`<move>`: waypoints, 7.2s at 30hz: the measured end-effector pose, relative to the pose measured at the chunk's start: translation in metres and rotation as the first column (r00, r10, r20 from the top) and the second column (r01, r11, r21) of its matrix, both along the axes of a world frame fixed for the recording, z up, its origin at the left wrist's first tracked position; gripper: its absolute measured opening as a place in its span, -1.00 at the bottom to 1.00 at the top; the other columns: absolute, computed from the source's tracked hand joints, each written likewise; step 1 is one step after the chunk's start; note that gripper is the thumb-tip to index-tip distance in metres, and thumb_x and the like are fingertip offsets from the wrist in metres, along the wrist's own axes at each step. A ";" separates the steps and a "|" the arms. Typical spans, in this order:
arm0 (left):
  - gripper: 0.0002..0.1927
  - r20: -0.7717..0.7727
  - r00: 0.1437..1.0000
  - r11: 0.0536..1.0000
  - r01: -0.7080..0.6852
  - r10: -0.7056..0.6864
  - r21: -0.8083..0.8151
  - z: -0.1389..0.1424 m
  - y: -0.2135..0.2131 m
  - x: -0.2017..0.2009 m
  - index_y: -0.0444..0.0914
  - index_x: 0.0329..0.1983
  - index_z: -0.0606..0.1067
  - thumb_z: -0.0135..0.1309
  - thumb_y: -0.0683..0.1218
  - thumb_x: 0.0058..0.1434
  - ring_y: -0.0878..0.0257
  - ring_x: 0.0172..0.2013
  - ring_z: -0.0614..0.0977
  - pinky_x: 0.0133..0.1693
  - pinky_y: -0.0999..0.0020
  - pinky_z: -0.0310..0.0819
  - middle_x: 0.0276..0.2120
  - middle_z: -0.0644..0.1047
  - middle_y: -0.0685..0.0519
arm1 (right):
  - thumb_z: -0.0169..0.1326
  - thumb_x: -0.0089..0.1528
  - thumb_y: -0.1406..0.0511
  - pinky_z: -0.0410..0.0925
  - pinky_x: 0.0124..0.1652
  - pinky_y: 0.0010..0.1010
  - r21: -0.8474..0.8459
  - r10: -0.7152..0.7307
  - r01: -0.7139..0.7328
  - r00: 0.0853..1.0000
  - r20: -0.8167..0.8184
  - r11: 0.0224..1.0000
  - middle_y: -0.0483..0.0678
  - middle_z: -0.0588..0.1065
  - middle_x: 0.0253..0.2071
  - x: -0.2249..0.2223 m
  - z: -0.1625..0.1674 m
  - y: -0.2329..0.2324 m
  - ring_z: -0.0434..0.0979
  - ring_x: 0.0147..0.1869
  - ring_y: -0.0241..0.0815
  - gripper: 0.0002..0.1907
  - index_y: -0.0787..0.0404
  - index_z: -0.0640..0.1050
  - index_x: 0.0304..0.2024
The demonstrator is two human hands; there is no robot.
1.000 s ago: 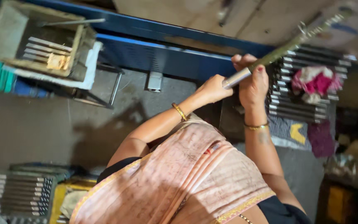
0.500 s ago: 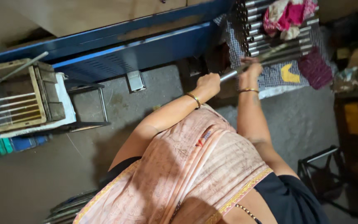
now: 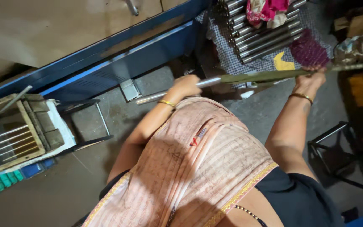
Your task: The person repeatedly inserts a metal rod into a machine, wipes it with a cloth, and places it into a tray. The person also wipes the machine surface with both hands between cycles.
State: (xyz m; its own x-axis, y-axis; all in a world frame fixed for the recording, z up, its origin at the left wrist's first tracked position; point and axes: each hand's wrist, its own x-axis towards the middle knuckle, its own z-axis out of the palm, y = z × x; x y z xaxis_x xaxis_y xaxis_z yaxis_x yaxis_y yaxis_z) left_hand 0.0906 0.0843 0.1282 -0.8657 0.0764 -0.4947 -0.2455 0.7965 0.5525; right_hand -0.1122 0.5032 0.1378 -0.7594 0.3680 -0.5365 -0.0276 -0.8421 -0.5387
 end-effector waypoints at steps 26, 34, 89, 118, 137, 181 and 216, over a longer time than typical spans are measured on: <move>-0.77 -0.890 0.389 0.967 -0.009 0.239 0.256 0.055 -0.029 -0.109 -0.21 -0.46 0.45 0.28 -0.08 -0.04 -0.09 -0.49 0.59 -0.46 0.08 0.40 -0.56 0.52 -0.06 | -0.08 0.38 0.25 0.19 -0.18 -0.29 0.483 0.216 -0.434 0.870 0.443 0.761 -0.06 0.31 -0.21 -0.177 -0.115 0.000 0.23 -0.16 -0.13 -0.88 0.17 0.37 -0.19; -0.77 -0.882 0.470 0.993 -0.101 -0.006 -0.060 0.072 -0.042 -0.101 -0.18 -0.33 0.52 0.28 -0.13 -0.07 0.02 -0.43 0.63 -0.42 0.11 0.46 -0.52 0.55 0.02 | -0.01 0.30 0.38 0.15 0.16 -0.20 0.766 0.191 -0.447 0.794 0.578 -0.461 0.01 0.28 0.12 -0.161 -0.125 -0.025 0.21 0.20 -0.03 -0.72 0.21 0.39 0.07; -0.73 -0.506 0.453 0.646 -0.697 0.734 0.312 0.078 -0.119 0.377 -0.22 -0.31 0.61 0.29 0.03 0.02 -0.13 -0.44 0.64 -0.36 0.03 0.52 -0.53 0.59 -0.17 | 0.47 0.09 0.23 0.16 0.34 -0.16 0.999 0.531 -0.031 -0.847 -0.017 -0.018 -0.06 0.62 -0.05 0.364 0.096 -0.488 0.57 0.19 -0.04 -0.60 0.22 0.62 -0.11; -0.79 -0.385 0.710 0.730 -0.672 0.589 -0.122 0.072 -0.154 0.407 -0.18 -0.32 0.58 0.21 0.00 0.04 -0.13 -0.35 0.63 -0.28 0.00 0.47 -0.49 0.57 -0.15 | 0.45 0.09 0.33 0.18 0.31 -0.10 0.996 0.548 0.011 -0.836 -0.041 0.092 -0.08 0.62 -0.03 0.375 0.066 -0.496 0.53 0.22 0.00 -0.68 0.20 0.66 -0.13; -0.52 -0.546 0.237 0.577 -0.536 0.804 0.617 0.001 -0.116 0.361 -0.33 -0.54 0.35 0.48 -0.04 0.05 0.30 -0.58 0.30 -0.53 0.26 0.20 -0.65 0.30 0.03 | 0.47 0.08 0.19 0.28 0.16 -0.32 0.998 0.506 -0.004 -0.862 0.026 -0.058 -0.06 0.50 -0.11 0.390 0.121 -0.503 0.47 0.06 -0.12 -0.51 0.21 0.66 0.00; -0.69 0.751 0.548 -0.890 0.442 0.367 0.112 -0.078 -0.127 0.336 -0.19 -0.50 0.37 0.04 0.09 0.21 0.26 -0.53 0.53 -0.36 0.38 0.49 -0.59 0.46 0.09 | 0.50 0.14 0.24 0.27 -0.30 -0.32 0.950 0.489 0.187 -0.871 0.042 0.251 -0.09 0.41 -0.54 0.426 0.164 -0.481 0.42 -0.44 -0.18 -0.61 0.32 0.64 -0.13; -0.61 0.989 -0.109 -0.767 0.625 0.097 0.144 -0.094 -0.125 0.334 -0.19 -0.16 0.37 0.12 0.19 0.31 0.16 -0.33 0.58 -0.14 0.21 0.58 -0.40 0.52 0.04 | 0.46 0.15 0.31 0.36 -0.23 -0.54 0.965 0.663 0.136 -0.704 0.254 -0.225 -0.06 0.62 -0.23 0.373 0.138 -0.490 0.52 -0.24 -0.37 -0.63 0.29 0.64 -0.06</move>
